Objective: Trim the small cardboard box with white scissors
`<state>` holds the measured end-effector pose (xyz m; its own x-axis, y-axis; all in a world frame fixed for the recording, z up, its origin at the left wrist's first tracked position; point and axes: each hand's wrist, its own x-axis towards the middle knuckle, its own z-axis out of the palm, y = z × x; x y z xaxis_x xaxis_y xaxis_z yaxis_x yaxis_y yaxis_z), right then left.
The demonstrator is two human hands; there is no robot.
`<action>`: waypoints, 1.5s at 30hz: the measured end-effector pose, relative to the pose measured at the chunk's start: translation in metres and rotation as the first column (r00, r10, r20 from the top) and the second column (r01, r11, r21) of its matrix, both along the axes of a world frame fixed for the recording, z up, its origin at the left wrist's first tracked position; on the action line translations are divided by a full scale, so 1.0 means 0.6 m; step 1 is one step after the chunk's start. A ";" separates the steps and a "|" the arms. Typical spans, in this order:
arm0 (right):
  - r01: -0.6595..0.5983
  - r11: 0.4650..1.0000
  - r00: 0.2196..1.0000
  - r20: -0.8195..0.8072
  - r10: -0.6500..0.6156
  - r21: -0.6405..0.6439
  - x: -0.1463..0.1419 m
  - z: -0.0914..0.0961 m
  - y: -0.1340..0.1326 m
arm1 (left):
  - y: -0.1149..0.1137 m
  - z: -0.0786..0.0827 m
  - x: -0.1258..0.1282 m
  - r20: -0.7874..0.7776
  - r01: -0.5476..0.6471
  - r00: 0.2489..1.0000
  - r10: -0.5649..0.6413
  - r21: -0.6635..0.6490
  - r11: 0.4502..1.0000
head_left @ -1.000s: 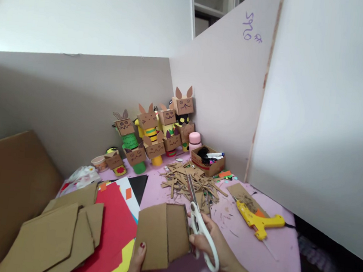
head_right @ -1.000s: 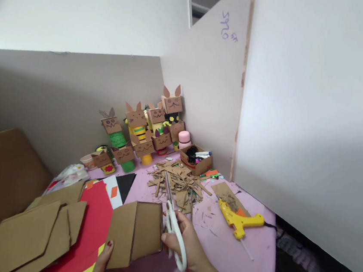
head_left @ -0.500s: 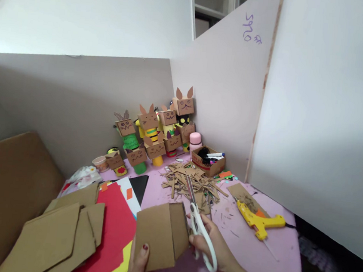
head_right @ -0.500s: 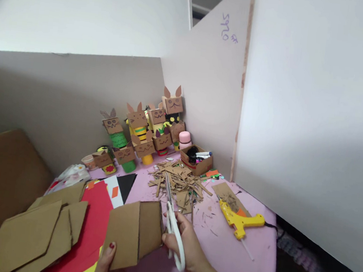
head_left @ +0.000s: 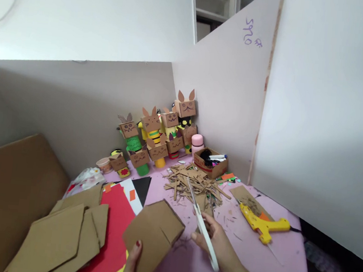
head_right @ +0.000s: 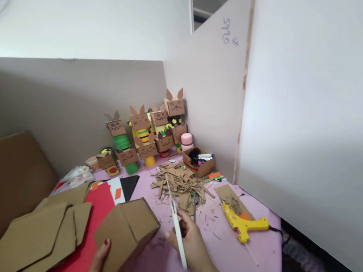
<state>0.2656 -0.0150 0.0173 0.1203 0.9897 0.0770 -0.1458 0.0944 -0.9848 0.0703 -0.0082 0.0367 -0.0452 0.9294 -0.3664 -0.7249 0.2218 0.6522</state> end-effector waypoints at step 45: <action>-0.120 0.992 0.606 0.794 0.051 0.028 -0.003 0.005 -0.023 | 0.008 0.014 -0.036 -0.006 -0.231 0.972 0.233 0.090 0.969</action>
